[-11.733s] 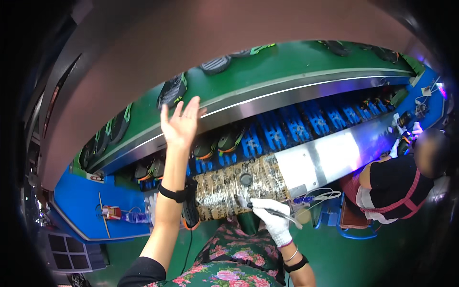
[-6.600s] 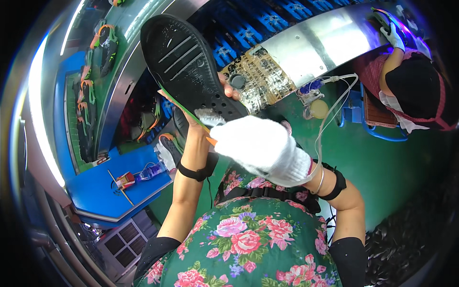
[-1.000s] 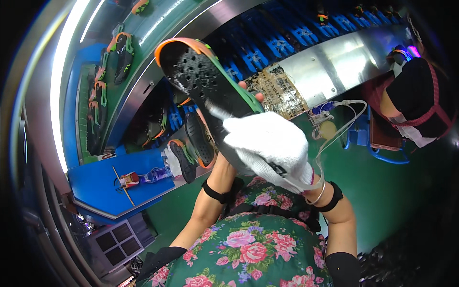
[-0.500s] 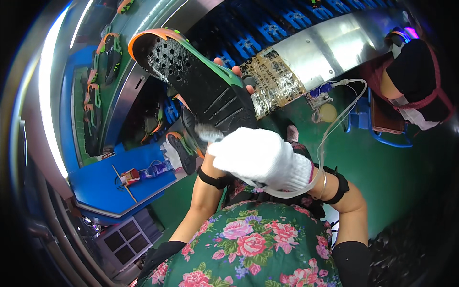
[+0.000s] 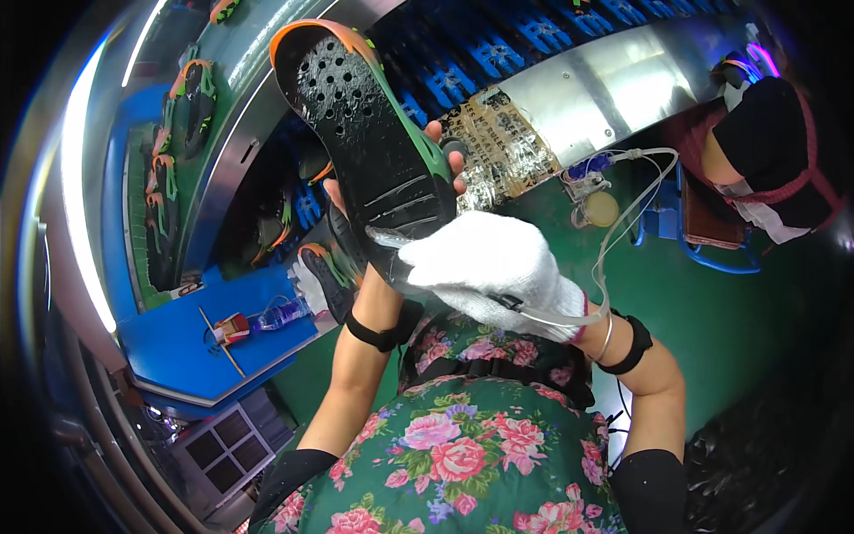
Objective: Apply adhesive or primer to the bottom edges and center of shoe soles using a brush.
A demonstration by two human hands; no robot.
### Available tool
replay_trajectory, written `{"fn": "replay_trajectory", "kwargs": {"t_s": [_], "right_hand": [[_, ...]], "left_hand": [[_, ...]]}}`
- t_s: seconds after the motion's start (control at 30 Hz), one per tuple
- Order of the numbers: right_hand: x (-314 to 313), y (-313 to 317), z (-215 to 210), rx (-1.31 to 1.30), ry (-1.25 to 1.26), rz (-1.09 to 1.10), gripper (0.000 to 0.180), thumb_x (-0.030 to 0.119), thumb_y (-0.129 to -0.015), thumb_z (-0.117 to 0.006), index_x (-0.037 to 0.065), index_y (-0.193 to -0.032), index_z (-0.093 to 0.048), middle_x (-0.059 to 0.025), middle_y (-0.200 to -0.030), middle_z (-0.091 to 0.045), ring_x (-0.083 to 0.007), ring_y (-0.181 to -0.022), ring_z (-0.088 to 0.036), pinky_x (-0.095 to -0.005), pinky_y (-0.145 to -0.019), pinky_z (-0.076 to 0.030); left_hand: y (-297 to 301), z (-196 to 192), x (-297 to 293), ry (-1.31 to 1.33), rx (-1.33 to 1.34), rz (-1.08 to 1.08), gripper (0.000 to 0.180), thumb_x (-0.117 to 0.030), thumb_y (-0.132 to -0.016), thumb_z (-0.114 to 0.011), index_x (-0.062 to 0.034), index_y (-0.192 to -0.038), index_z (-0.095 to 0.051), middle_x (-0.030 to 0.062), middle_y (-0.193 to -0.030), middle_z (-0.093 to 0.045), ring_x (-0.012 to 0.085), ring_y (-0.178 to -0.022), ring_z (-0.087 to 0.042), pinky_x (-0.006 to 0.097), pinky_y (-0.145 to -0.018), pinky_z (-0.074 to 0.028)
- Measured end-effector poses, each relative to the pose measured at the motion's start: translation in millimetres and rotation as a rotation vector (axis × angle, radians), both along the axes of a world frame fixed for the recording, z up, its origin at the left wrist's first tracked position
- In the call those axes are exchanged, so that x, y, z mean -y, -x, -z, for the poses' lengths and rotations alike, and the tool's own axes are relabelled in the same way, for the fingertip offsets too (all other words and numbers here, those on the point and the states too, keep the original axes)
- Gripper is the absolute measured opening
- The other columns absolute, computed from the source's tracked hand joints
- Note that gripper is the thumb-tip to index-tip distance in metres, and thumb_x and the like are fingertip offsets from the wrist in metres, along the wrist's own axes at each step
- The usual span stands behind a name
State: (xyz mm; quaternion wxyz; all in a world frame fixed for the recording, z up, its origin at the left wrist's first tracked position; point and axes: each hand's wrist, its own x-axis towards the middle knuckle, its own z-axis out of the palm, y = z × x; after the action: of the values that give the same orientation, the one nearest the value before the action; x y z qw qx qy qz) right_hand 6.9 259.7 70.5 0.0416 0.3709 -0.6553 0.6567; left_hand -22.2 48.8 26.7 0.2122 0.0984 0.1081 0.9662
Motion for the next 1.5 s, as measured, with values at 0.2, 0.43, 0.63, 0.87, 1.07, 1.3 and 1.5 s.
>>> {"fn": "replay_trajectory", "kwargs": {"t_s": [0.2, 0.43, 0.63, 0.87, 1.07, 1.3, 1.5], "right_hand": [[-1, 3, 1, 0.041, 0.108, -0.291, 0.034, 0.0, -0.079, -0.089, 0.01, -0.111, -0.086, -0.0104, -0.113, -0.084, -0.0287, -0.101, -0.081, -0.04, -0.088, -0.064], [3, -3, 6, -0.179, -0.077, -0.281, 0.034, 0.007, -0.085, -0.086, 0.009, -0.12, -0.084, -0.0087, -0.121, -0.083, -0.0261, -0.101, -0.079, -0.0382, -0.085, -0.064], [-1, 7, -1, 0.079, -0.023, -0.235, 0.027, -0.003, -0.079, -0.09, 0.005, -0.103, -0.085, -0.0163, -0.108, -0.084, -0.0304, -0.098, -0.082, -0.0397, -0.087, -0.065], [6, -2, -1, -0.312, -0.165, -0.279, 0.032, 0.008, -0.085, -0.081, 0.006, -0.117, -0.083, -0.0145, -0.119, -0.082, -0.0313, -0.101, -0.081, -0.0418, -0.089, -0.066], [4, 10, 4, -0.149, -0.077, -0.228, 0.034, 0.006, -0.082, -0.087, 0.015, -0.115, -0.085, -0.0059, -0.115, -0.084, -0.0251, -0.094, -0.08, -0.0358, -0.082, -0.064], [-8, 37, -5, 0.1, -0.095, -0.097, 0.018, 0.001, -0.084, -0.085, 0.008, -0.102, -0.087, -0.012, -0.108, -0.085, -0.0256, -0.095, -0.081, -0.0362, -0.087, -0.063], [-35, 111, -5, -0.297, -0.302, 0.307, 0.024, 0.0, -0.086, -0.081, 0.008, -0.108, -0.086, -0.012, -0.112, -0.084, -0.0271, -0.096, -0.08, -0.0385, -0.087, -0.064]], "left_hand": [[-3, 5, 12, -0.073, 0.082, 0.077, 0.122, -0.09, -0.092, -0.056, -0.0011, -0.172, -0.027, 0.0306, -0.165, -0.041, 0.0537, -0.136, -0.06, 0.065, -0.106, -0.059], [2, 4, 29, 0.002, 0.089, 0.064, 0.137, -0.091, -0.083, -0.068, 0.0047, -0.171, -0.023, 0.0369, -0.157, -0.047, 0.0504, -0.136, -0.061, 0.063, -0.102, -0.062], [2, 0, 39, 0.156, 0.17, 0.09, 0.129, -0.085, -0.087, -0.069, 0.0035, -0.171, -0.026, 0.0374, -0.155, -0.052, 0.0489, -0.138, -0.062, 0.063, -0.108, -0.058], [10, -6, 61, 0.286, 0.336, 0.059, 0.055, -0.039, -0.106, -0.061, 0.0037, -0.139, -0.071, 0.0231, -0.13, -0.078, 0.0332, -0.111, -0.08, 0.045, -0.101, -0.065], [16, 1, 62, 0.268, 0.315, 0.114, 0.056, -0.037, -0.105, -0.062, 0.0029, -0.143, -0.069, 0.0208, -0.132, -0.078, 0.0318, -0.111, -0.08, 0.044, -0.101, -0.065], [5, 7, 42, 0.285, 0.472, -0.021, 0.071, -0.052, -0.111, -0.052, 0.0012, -0.157, -0.056, 0.0241, -0.152, -0.065, 0.0383, -0.131, -0.071, 0.054, -0.115, -0.057], [-23, 12, 21, 0.086, 0.476, 0.157, 0.081, -0.056, -0.109, -0.051, 0.0018, -0.165, -0.045, 0.0305, -0.16, -0.055, 0.0472, -0.137, -0.065, 0.062, -0.118, -0.052]]}}
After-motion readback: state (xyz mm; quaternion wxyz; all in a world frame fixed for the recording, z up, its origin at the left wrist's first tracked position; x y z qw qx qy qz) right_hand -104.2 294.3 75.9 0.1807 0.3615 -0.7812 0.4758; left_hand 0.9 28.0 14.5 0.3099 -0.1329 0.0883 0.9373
